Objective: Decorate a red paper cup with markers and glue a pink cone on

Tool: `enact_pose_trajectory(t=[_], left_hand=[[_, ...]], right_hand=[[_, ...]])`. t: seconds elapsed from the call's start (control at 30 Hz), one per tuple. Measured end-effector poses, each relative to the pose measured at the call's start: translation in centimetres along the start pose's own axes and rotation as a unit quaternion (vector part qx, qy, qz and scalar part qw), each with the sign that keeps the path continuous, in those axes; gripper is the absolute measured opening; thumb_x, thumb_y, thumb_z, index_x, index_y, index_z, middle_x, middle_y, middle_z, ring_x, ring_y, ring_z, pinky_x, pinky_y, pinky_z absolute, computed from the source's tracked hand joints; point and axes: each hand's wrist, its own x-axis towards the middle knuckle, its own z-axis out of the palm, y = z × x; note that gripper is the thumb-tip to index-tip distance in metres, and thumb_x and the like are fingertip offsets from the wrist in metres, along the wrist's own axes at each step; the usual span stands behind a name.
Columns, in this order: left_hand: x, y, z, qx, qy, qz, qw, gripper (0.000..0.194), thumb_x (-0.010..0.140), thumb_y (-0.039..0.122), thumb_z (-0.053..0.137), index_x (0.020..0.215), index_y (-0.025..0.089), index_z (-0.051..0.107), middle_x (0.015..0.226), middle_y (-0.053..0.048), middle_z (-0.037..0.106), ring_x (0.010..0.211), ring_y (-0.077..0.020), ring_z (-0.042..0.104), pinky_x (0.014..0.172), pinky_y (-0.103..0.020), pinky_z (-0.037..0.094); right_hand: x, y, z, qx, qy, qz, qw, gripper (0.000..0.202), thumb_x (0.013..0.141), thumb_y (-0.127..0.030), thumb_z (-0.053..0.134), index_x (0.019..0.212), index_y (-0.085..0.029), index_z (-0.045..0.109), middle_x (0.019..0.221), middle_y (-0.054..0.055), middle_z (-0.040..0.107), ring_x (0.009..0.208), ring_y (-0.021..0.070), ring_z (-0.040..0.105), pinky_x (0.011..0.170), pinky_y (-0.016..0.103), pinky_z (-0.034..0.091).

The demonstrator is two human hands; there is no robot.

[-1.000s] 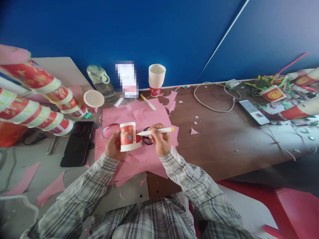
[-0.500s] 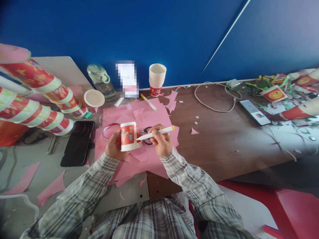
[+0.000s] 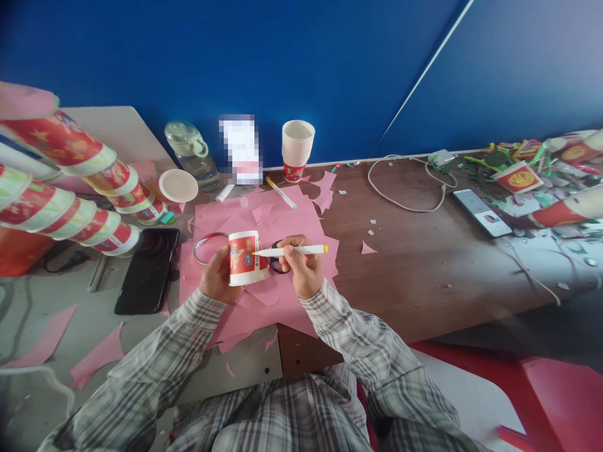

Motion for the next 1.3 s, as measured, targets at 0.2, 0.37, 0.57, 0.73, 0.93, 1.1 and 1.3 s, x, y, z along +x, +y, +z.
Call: enact_pose_trajectory(t=[0.2,0.37,0.57,0.73,0.93,1.1,1.3], left_hand=[[-0.04,-0.04,0.13,0.009,-0.004,0.001,1.0,0.039,0.071,0.041,0.052,0.091,0.008,0.06,0.082,-0.014,0.068,0.083,-0.0317,0.062,0.085,-0.053,0.045],[0.02,-0.16,-0.03,-0.002,-0.004,0.001,1.0,0.038,0.072,0.039,0.051,0.092,0.008,0.059,0.082,-0.014,0.068,0.081,-0.0301,0.063,0.084,-0.051,0.046],[0.11,-0.26,-0.11,-0.001,-0.003,0.009,1.0,0.037,0.072,0.038,0.051,0.091,0.008,0.06,0.084,-0.013,0.068,0.079,-0.0276,0.063,0.082,-0.047,0.049],[0.03,-0.22,-0.04,0.004,-0.007,0.007,1.0,0.041,0.071,0.04,0.053,0.094,0.006,0.059,0.085,-0.016,0.067,0.082,-0.0307,0.062,0.084,-0.051,0.046],[-0.05,-0.21,-0.06,0.005,-0.004,0.002,1.0,0.04,0.071,0.04,0.051,0.094,0.008,0.059,0.085,-0.013,0.068,0.082,-0.0286,0.062,0.084,-0.048,0.047],[0.02,-0.22,-0.16,0.006,-0.017,0.006,1.0,0.041,0.071,0.04,0.052,0.094,0.007,0.058,0.086,-0.014,0.068,0.08,-0.0288,0.062,0.079,-0.047,0.049],[0.06,-0.25,-0.22,0.003,-0.047,0.012,0.999,0.036,0.073,0.04,0.052,0.092,0.01,0.059,0.084,-0.012,0.068,0.076,-0.029,0.063,0.068,-0.044,0.052]], right_hand=[[0.03,-0.06,0.05,-0.014,0.015,0.002,1.0,0.021,0.077,-0.04,0.056,0.08,-0.019,0.059,0.05,-0.005,0.051,0.042,0.0102,0.044,0.042,0.024,0.035],[0.09,-0.06,0.08,-0.016,0.017,0.003,1.0,0.021,0.077,-0.039,0.056,0.079,-0.019,0.059,0.05,-0.005,0.051,0.042,0.0097,0.044,0.042,0.023,0.035],[0.14,0.11,0.03,-0.022,0.017,-0.004,1.0,0.019,0.078,-0.038,0.056,0.079,-0.019,0.06,0.049,-0.005,0.051,0.041,0.0097,0.044,0.04,0.023,0.035],[0.2,0.21,0.05,-0.019,0.018,-0.012,1.0,0.018,0.079,-0.036,0.056,0.08,-0.019,0.06,0.049,-0.005,0.052,0.041,0.0091,0.045,0.04,0.022,0.035],[0.2,0.14,0.14,-0.022,0.023,-0.007,0.999,0.019,0.08,-0.037,0.056,0.08,-0.019,0.059,0.05,-0.005,0.051,0.042,0.0086,0.044,0.04,0.021,0.036],[0.25,0.06,0.1,-0.02,0.021,-0.006,1.0,0.019,0.079,-0.038,0.056,0.08,-0.018,0.059,0.051,-0.005,0.051,0.042,0.0091,0.045,0.04,0.021,0.036],[0.02,-0.08,0.06,-0.008,0.003,-0.034,0.999,0.018,0.082,-0.037,0.053,0.083,-0.02,0.058,0.05,-0.005,0.05,0.043,0.0101,0.045,0.043,0.023,0.037]])
